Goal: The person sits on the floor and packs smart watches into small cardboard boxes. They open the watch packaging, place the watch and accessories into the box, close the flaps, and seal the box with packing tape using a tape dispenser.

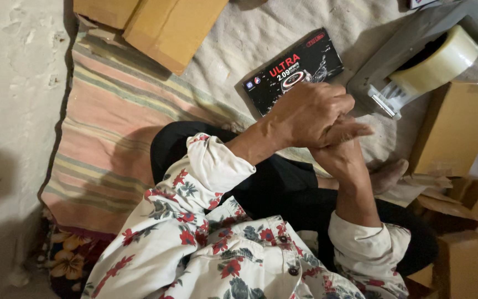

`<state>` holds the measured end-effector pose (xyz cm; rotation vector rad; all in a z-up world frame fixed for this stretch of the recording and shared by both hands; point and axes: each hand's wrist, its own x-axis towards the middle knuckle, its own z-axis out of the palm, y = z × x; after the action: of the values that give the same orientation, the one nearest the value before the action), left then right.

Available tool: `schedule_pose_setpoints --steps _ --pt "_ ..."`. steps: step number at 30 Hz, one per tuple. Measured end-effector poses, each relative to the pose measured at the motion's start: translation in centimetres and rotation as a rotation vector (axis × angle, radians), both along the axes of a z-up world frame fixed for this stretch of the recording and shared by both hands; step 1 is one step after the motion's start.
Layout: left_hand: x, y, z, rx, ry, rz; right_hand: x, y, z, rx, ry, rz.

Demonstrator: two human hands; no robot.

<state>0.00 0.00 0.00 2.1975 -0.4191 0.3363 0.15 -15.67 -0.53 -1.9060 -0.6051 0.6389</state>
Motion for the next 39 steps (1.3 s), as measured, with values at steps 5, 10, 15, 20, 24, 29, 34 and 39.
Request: schedule_pose_setpoints --steps 5,10,15,20,24,29,34,39 --pt "-0.2 0.3 0.5 0.012 -0.004 0.044 -0.2 -0.1 0.2 -0.017 -0.140 0.019" --pt "-0.4 0.1 1.2 0.003 -0.008 0.054 -0.2 -0.7 -0.2 -0.018 -0.168 0.051" --pt "-0.1 0.1 1.2 -0.024 -0.026 0.021 -0.1 -0.8 -0.9 -0.164 -0.276 0.081" --pt "0.3 0.1 0.6 -0.040 -0.069 -0.003 0.1 -0.9 -0.7 -0.197 -0.112 0.024" --pt "0.1 0.4 0.6 -0.022 -0.026 0.003 0.0 -0.1 -0.1 -0.105 -0.251 0.046" --pt "-0.2 0.0 0.8 -0.037 0.029 0.055 -0.1 0.2 0.7 -0.120 -0.225 0.072" --pt "-0.3 0.0 1.1 -0.031 0.006 0.075 -0.2 0.0 0.7 -0.075 -0.234 0.067" --pt "-0.1 -0.1 0.7 -0.048 -0.047 0.050 -0.1 -0.5 -0.1 -0.160 -0.353 0.073"
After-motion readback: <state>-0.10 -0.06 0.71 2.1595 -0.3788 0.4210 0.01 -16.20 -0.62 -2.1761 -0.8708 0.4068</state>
